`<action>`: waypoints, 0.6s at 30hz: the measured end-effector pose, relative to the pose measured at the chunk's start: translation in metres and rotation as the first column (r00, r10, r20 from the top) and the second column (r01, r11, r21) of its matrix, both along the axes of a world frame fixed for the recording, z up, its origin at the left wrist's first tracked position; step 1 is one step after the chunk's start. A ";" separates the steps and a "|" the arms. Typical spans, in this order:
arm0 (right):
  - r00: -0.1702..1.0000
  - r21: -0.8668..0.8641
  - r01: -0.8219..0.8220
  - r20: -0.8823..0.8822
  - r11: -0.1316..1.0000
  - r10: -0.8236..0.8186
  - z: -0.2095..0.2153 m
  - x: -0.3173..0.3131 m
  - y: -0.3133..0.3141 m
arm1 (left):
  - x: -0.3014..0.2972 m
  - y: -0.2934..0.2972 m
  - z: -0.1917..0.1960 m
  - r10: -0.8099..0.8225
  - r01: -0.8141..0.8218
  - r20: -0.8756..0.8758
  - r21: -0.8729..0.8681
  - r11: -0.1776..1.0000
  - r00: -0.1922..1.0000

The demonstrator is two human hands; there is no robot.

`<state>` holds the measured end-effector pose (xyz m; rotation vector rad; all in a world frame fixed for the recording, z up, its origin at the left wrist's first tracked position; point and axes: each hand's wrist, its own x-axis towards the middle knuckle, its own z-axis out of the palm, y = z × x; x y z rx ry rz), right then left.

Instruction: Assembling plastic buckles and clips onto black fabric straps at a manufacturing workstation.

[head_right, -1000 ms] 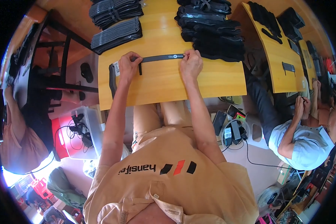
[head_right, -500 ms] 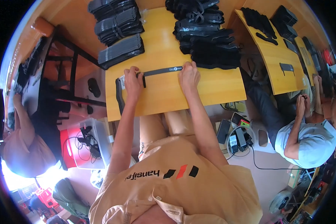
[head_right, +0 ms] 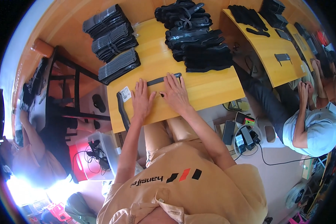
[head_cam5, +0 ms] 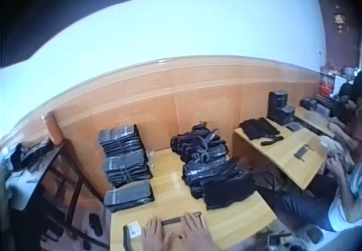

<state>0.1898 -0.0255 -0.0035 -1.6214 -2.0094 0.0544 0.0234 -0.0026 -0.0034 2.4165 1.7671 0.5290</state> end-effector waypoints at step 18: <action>0.902 0.084 0.154 -0.418 0.984 -0.106 0.000 0.059 -0.022 | 0.009 -0.066 0.017 0.070 -0.130 0.529 0.077 0.988 0.845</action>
